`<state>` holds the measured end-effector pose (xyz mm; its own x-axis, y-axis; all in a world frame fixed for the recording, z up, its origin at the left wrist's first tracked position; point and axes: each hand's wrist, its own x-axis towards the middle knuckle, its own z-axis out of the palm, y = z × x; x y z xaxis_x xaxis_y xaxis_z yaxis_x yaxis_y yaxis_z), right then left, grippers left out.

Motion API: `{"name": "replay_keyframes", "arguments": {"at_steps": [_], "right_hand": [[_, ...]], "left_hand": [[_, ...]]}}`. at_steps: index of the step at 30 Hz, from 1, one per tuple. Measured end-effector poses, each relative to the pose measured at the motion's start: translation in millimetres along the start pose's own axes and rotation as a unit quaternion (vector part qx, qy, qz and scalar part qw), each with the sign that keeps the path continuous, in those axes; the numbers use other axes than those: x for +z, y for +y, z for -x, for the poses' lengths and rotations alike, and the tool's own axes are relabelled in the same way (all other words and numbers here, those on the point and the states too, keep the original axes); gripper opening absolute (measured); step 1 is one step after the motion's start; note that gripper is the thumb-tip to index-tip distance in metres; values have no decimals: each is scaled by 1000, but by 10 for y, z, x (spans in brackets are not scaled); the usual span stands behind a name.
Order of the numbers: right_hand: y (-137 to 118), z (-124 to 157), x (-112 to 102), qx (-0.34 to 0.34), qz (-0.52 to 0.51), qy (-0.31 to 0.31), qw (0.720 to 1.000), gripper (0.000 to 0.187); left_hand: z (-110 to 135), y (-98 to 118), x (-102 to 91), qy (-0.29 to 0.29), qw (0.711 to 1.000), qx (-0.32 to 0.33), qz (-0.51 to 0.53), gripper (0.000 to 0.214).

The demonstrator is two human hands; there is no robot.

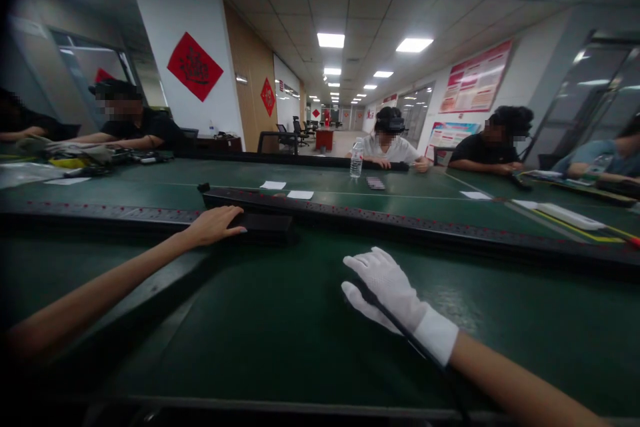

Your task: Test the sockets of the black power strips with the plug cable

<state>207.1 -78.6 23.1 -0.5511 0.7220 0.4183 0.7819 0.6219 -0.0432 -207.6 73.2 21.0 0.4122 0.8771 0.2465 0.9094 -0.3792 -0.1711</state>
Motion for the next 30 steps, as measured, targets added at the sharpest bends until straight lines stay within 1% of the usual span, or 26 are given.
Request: {"name": "replay_keyframes", "arguments": {"at_steps": [2, 4, 7, 9, 11, 12, 14, 15, 16, 17, 18, 19, 20, 22, 23, 25, 26, 28, 30], "right_hand": [[28, 126, -101, 10, 1, 14, 1000, 40], [86, 188, -188, 28, -8, 57, 998, 37], [170, 166, -298, 75, -55, 135, 987, 33], [198, 105, -365, 117, -98, 168, 974, 34], [205, 42, -423, 152, -124, 175, 965, 34], [206, 21, -445, 162, -127, 167, 964, 35], [209, 9, -470, 173, -119, 158, 965, 37], [214, 19, -471, 174, -114, 156, 966, 38], [221, 37, -465, 174, -110, 156, 966, 40], [231, 57, -452, 171, -108, 155, 967, 41], [243, 74, -434, 166, -107, 150, 969, 42], [257, 84, -412, 160, -106, 142, 971, 42], [271, 84, -387, 155, -106, 132, 973, 42], [295, 55, -340, 150, -107, 113, 976, 40], [303, 31, -319, 150, -105, 110, 977, 39], [308, -17, -284, 152, -97, 111, 977, 38], [304, -36, -270, 152, -90, 114, 978, 37], [287, -69, -243, 144, -78, 109, 980, 35], [258, -102, -223, 138, -71, 95, 983, 34]], "left_hand": [[62, 235, -71, 1, 1000, 22, 1, 69], [100, 569, -154, 7, 999, 36, -1, 73], [82, 1210, -282, 9, 998, 63, 13, 77], [30, 1676, -353, 17, 997, 73, 22, 81], [-33, 2114, -413, 10, 994, 99, 37, 85], [-65, 2303, -443, 8, 994, 103, 44, 87], [-123, 2575, -510, 6, 992, 111, 57, 90], [-147, 2641, -549, 2, 991, 117, 68, 90], [-165, 2652, -588, -8, 989, 127, 79, 90], [-173, 2606, -626, -23, 985, 143, 90, 89], [-167, 2504, -659, -38, 979, 175, 101, 88], [-141, 2352, -683, -50, 971, 204, 113, 88], [-90, 2159, -697, -47, 970, 208, 116, 90], [86, 1698, -686, -25, 980, 175, 94, 93], [204, 1455, -662, -24, 986, 145, 79, 92], [461, 1007, -583, -52, 993, 87, 61, 85], [579, 822, -534, -64, 995, 62, 53, 82], [754, 558, -435, -51, 998, 25, 24, 79], [826, 439, -357, -26, 999, 19, -1, 78]]}}
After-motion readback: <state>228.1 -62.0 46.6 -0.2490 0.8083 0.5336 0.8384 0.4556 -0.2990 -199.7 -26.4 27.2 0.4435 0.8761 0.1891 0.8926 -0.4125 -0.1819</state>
